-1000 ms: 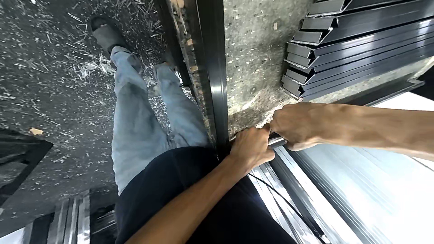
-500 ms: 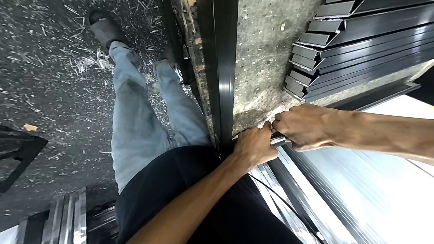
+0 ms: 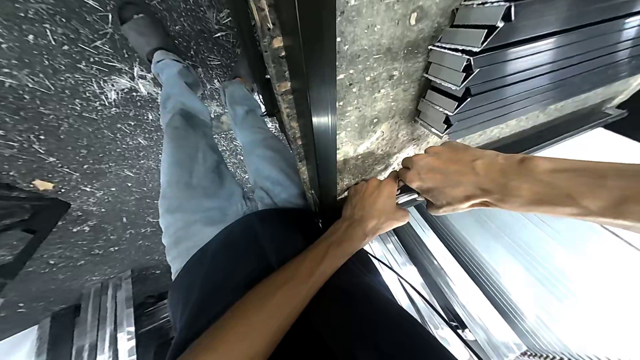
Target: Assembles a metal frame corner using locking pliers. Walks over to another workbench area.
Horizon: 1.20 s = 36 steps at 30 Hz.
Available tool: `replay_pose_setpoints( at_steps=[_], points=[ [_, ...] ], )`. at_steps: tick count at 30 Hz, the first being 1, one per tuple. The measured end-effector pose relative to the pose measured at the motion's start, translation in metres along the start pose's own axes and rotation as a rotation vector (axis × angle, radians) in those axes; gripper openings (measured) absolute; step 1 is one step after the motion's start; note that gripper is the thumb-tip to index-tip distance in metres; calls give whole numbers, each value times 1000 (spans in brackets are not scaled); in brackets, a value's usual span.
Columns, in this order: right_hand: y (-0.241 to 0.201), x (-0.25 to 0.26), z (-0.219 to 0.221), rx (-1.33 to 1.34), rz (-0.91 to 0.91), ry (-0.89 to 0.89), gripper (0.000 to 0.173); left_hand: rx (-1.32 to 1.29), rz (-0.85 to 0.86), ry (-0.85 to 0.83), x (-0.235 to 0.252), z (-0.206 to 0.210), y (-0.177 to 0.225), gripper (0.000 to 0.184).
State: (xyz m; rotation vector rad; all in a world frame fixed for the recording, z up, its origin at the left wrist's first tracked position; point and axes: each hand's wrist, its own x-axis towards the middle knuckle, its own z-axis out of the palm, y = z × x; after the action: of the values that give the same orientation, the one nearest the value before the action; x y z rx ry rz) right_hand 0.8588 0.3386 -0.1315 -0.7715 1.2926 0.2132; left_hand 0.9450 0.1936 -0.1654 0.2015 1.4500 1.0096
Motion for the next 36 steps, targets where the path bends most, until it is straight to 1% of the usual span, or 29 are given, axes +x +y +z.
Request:
replay_pose_setpoints(
  at_steps=[1,4,5,7,8,9,10,12,14,16,17,18,20,21,22,24,26,27,28,29,30,32,34,36],
  points=[
    [0,0,1,-4,2,3,38,3,2,2,1,1,0,41],
    [-2,-4,1,0,15,-15,40,9,-5,4,1,1,-1,51],
    [-2,-6,0,11,17,-31,39,10,-9,-7,1,1,0,50],
    [1,-12,0,58,24,-43,47,27,-12,-25,2,0,-1,47],
    [4,-16,1,105,26,-25,51,45,-11,-25,3,1,-1,46],
    [7,-21,4,175,27,29,53,63,-8,-23,4,1,-2,46],
    [9,-28,9,284,33,136,51,73,0,-24,4,1,-2,47],
    [6,-43,26,560,77,460,42,22,39,-24,4,-1,-4,44],
    [-14,-50,51,876,166,793,34,-176,102,-29,5,-4,-10,37],
    [-42,-44,78,1266,218,1075,29,-474,133,-71,6,-9,-16,28],
    [-55,-36,91,1466,215,1192,29,-584,122,-81,7,-10,-17,28],
    [-65,-26,101,1678,223,1299,29,-626,106,-71,10,-11,-16,30],
    [-81,-5,112,2139,271,1478,33,-523,114,-39,16,-11,-13,28],
    [-87,5,113,2325,282,1534,35,-422,137,-30,16,-13,-9,29],
    [-95,15,115,2450,274,1571,36,-310,155,-36,13,-15,-4,34],
    [-111,30,120,2540,222,1594,37,-66,136,-70,10,-18,11,47],
    [-123,36,130,2492,149,1620,38,152,57,-95,8,-11,25,60],
    [-124,37,137,2430,122,1634,39,209,9,-95,10,-7,30,60],
    [-124,36,143,2377,118,1650,41,231,-41,-89,12,-6,34,56],
    [-123,34,149,2342,121,1674,42,238,-79,-70,16,-5,36,48],
    [-123,33,152,2338,132,1690,41,250,-118,-64,20,-7,40,42],
    [-127,37,156,2375,155,1685,39,329,-173,-73,26,-10,48,38],
    [-132,45,153,2415,125,1667,35,392,-164,-56,30,-10,50,37],
    [-131,47,148,2434,30,1654,34,349,-95,-23,29,-7,41,32]
  ],
)
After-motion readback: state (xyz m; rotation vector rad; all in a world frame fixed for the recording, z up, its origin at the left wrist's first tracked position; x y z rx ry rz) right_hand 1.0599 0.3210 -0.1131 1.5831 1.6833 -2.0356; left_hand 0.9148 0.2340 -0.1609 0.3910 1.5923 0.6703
